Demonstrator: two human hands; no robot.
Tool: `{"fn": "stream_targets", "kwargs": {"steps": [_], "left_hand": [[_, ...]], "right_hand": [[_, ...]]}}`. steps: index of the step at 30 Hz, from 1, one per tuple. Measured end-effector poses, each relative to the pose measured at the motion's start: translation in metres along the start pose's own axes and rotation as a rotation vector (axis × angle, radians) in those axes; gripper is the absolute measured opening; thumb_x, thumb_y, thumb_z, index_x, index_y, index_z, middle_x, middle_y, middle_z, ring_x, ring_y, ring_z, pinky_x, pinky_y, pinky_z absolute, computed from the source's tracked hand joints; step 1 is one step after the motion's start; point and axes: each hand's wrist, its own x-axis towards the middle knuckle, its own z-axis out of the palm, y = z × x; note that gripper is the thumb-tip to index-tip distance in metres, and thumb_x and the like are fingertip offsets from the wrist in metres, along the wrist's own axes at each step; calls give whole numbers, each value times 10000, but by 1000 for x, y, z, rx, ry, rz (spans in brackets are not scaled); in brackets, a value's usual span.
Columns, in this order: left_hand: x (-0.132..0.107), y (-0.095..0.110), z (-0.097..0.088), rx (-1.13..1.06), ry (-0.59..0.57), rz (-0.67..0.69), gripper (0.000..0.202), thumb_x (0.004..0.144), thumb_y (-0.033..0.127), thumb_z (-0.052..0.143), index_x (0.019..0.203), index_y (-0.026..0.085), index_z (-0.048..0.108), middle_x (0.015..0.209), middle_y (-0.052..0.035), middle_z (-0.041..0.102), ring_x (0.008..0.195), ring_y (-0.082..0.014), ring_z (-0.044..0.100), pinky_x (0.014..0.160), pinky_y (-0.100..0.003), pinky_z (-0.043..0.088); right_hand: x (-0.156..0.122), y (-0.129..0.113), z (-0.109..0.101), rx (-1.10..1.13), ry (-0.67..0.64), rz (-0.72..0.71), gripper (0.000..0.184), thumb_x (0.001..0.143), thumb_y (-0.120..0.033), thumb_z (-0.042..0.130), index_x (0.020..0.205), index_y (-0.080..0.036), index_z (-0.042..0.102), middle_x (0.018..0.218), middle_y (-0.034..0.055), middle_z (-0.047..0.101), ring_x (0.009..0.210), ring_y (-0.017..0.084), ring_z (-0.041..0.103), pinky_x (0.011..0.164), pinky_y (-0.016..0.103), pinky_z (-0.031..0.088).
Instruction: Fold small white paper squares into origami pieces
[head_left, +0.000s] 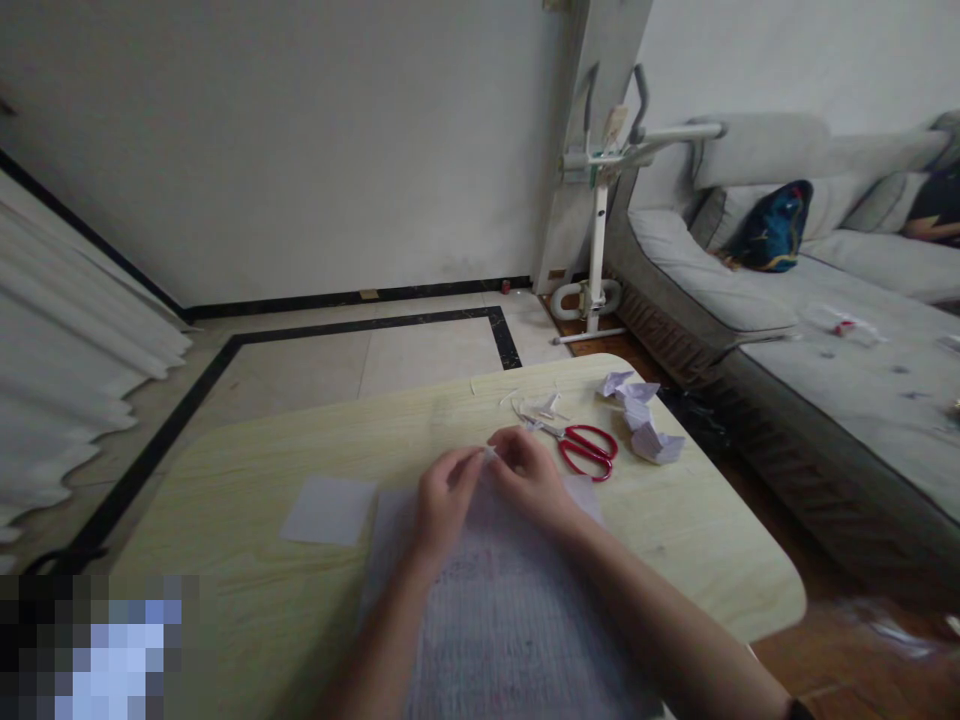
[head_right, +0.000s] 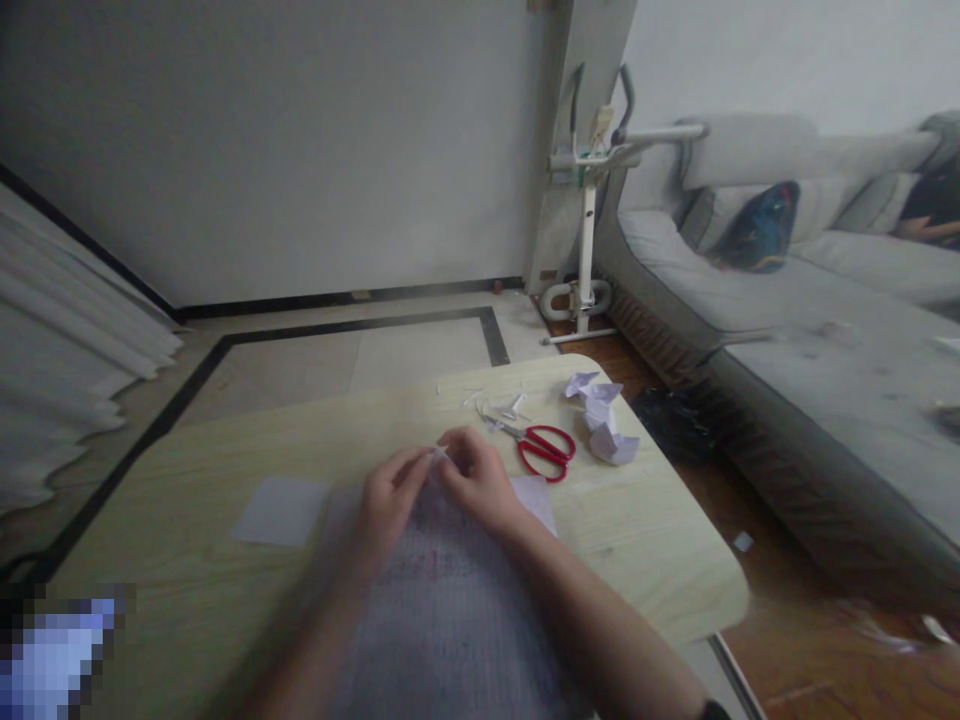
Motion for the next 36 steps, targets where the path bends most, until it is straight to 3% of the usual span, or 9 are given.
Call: {"fn": "stream_targets", "kwargs": {"steps": [9,20,26,31,36], "left_hand": [[-2,-3,-2,84,28,113,161,839,308,591,865,174,678,834,-47,706,806,-181,658,750,-265,511],[-2,3,-2,73,20,93,182,845,318,587,896,168,676,859,-55,706,822,-182,657,759,-262,506],[-1,2,-3,89,60,150,156,849,306,576,855,190,681,835,-44,693,822,-180,641,758,-262,495],[-1,1,-4,125,56,221,147,851,284,570,859,198,690,840,-45,695,820,-177,640,759,-261,495],[-2,3,-3,93,47,149,154,844,296,592,898,192,693,871,-55,710,823,-181,659,758,-264,511]], "right_hand": [[4,-5,-2,-60,-54,24,126,835,-270,587,849,-166,656,710,18,617,636,140,538,571,245,408],[5,-3,-3,-8,-21,68,140,817,-289,617,759,-162,632,649,3,589,596,127,524,541,230,400],[4,-4,-3,-39,-42,14,134,837,-291,598,816,-169,648,694,15,617,628,137,543,573,244,424],[4,-4,-3,-66,14,-26,93,821,-256,613,792,-175,648,684,11,612,628,138,539,574,246,422],[5,0,-3,24,39,12,103,816,-275,631,790,-177,645,705,23,637,655,154,576,599,260,448]]}}
